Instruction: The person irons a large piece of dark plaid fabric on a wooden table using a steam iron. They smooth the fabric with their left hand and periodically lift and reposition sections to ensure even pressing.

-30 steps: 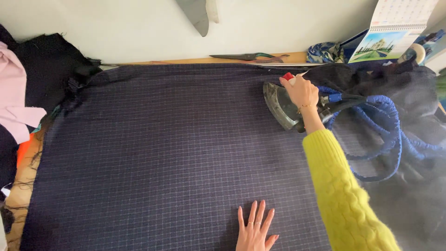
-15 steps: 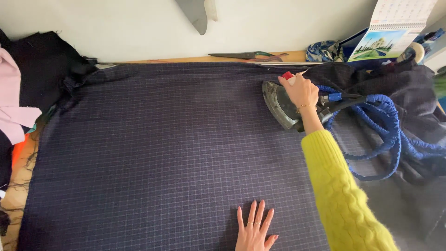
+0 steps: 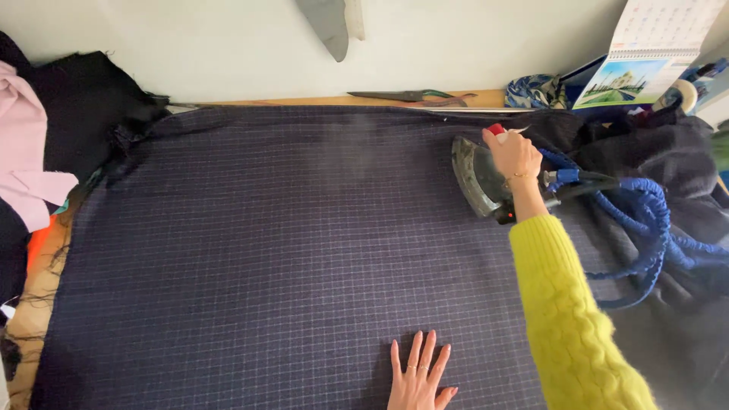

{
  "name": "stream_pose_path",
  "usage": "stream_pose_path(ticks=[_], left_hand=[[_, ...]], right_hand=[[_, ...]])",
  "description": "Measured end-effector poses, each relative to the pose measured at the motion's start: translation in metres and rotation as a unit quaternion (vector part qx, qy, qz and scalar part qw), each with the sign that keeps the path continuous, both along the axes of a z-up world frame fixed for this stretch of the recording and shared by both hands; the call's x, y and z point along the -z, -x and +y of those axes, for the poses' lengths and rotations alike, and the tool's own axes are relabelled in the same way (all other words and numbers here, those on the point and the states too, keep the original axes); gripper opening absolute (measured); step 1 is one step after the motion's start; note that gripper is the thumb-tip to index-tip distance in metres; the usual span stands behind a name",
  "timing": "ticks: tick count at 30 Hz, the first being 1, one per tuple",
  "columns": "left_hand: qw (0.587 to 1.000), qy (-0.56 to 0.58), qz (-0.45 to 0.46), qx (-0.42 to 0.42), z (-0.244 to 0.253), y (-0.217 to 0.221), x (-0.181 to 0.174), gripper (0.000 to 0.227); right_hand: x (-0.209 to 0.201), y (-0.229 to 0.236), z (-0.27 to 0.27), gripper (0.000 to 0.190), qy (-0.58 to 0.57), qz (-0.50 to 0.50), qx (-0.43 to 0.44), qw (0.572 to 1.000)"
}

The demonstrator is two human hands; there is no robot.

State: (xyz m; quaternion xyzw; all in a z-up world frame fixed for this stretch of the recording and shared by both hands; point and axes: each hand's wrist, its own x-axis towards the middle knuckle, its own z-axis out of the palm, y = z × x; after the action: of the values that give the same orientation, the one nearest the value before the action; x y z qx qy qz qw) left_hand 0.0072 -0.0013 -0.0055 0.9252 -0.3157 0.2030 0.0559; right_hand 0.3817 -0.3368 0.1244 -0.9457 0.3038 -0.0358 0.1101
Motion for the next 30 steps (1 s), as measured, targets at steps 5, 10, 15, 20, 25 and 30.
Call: stream_pose_path(ticks=[5, 10, 15, 20, 25, 30], left_hand=[[0.999, 0.032, 0.012, 0.019, 0.0, 0.0, -0.001, 0.104], [0.999, 0.019, 0.027, 0.021, 0.0, 0.0, -0.012, 0.092], [0.999, 0.016, 0.034, 0.017, 0.0, 0.002, -0.014, 0.089], [0.999, 0.022, 0.034, 0.025, 0.001, 0.001, -0.016, 0.086], [0.999, 0.017, 0.039, 0.031, 0.002, 0.001, -0.017, 0.084], [0.999, 0.014, 0.039, 0.028, 0.001, 0.001, -0.014, 0.085]], right_hand=[[-0.03, 0.048, 0.017, 0.079, -0.044, 0.029, 0.006, 0.999], [-0.041, 0.105, 0.029, 0.046, 0.003, 0.109, -0.095, 0.989], [-0.049, 0.171, 0.053, 0.074, -0.088, 0.114, 0.002, 0.99], [-0.044, 0.226, 0.064, 0.069, -0.076, 0.117, -0.038, 0.989], [-0.042, 0.257, 0.076, 0.066, -0.053, 0.126, -0.066, 0.988], [-0.014, 0.251, 0.058, 0.065, 0.08, 0.005, -0.136, 0.987]])
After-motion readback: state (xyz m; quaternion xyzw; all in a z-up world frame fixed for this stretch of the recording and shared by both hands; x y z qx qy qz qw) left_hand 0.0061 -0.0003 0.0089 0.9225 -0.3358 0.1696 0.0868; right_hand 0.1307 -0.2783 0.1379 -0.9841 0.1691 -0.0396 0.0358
